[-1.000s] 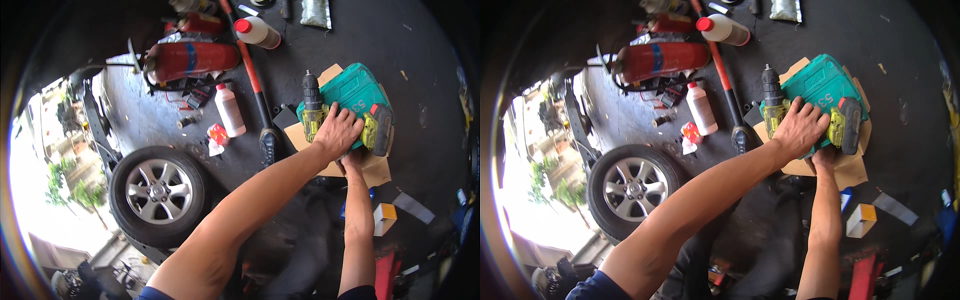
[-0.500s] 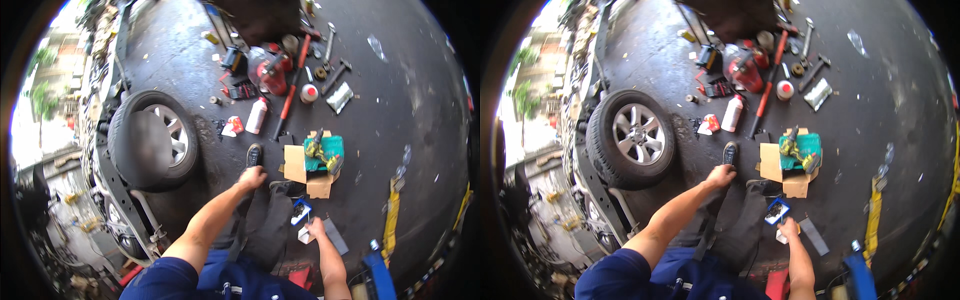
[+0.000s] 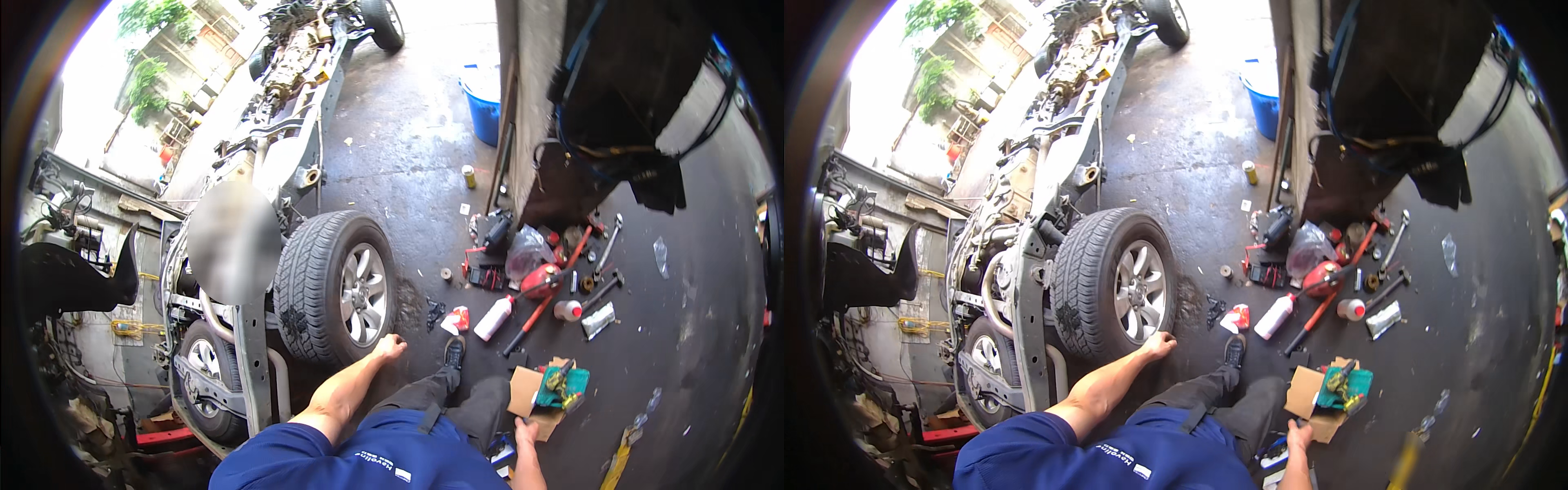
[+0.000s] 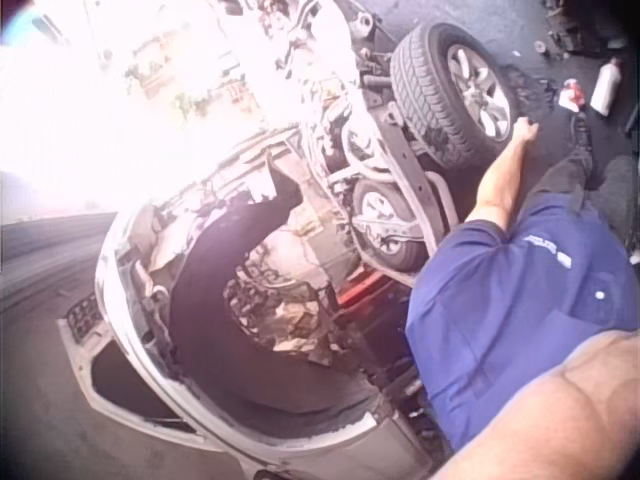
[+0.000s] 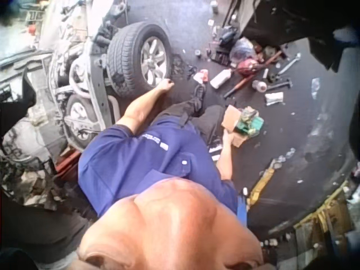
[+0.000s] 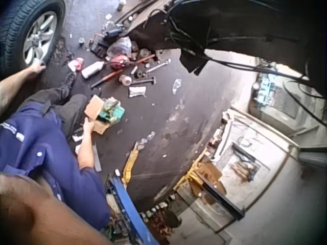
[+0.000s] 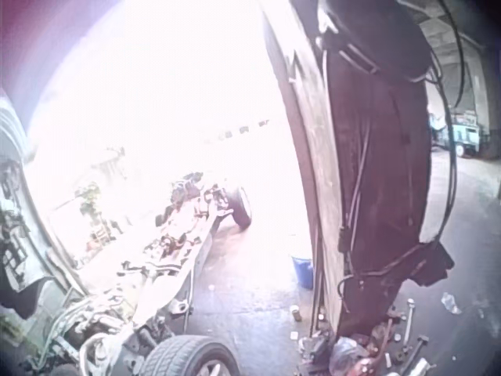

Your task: The person uses a cordless impact wrench to remove bolts from a metal bracket on the underside of a car. They then use a manual wrench to disconnect a hose and remove a bracket, placing the parts aside.

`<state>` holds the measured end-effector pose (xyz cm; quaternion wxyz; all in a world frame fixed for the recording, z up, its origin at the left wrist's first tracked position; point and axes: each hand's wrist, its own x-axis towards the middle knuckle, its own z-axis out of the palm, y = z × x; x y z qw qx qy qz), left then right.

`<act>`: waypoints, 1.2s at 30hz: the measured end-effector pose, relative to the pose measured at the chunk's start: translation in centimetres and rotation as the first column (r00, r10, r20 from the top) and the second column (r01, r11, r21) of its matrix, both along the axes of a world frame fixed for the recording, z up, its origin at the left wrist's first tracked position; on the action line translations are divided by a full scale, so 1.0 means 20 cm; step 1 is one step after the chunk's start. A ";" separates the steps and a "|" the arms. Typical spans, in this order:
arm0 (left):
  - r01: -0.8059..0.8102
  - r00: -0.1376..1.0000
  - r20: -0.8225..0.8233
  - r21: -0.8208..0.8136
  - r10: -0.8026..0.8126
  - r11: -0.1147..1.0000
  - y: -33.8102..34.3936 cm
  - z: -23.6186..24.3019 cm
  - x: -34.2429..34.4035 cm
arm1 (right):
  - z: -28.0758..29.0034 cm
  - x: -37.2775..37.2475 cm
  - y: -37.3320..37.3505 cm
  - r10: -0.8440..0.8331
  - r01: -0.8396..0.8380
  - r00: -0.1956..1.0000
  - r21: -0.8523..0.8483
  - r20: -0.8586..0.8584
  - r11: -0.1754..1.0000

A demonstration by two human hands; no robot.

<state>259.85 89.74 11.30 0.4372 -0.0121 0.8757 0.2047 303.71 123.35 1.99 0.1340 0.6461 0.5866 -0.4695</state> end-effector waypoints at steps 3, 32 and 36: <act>0.009 0.987 -0.162 0.051 -0.001 0.999 0.03 0.09 -0.29 | 0.05 -0.67 0.02 0.133 -0.097 0.948 0.135 -0.289 0.986; -0.397 0.546 -0.208 0.788 0.811 0.470 0.20 0.80 -3.77 | 1.06 -6.23 0.63 0.908 -0.761 0.353 0.496 -0.225 0.419; -0.585 0.377 0.006 0.776 0.926 0.233 0.01 0.43 -3.84 | 1.22 -6.82 0.50 0.911 -0.776 0.250 0.494 -0.328 0.391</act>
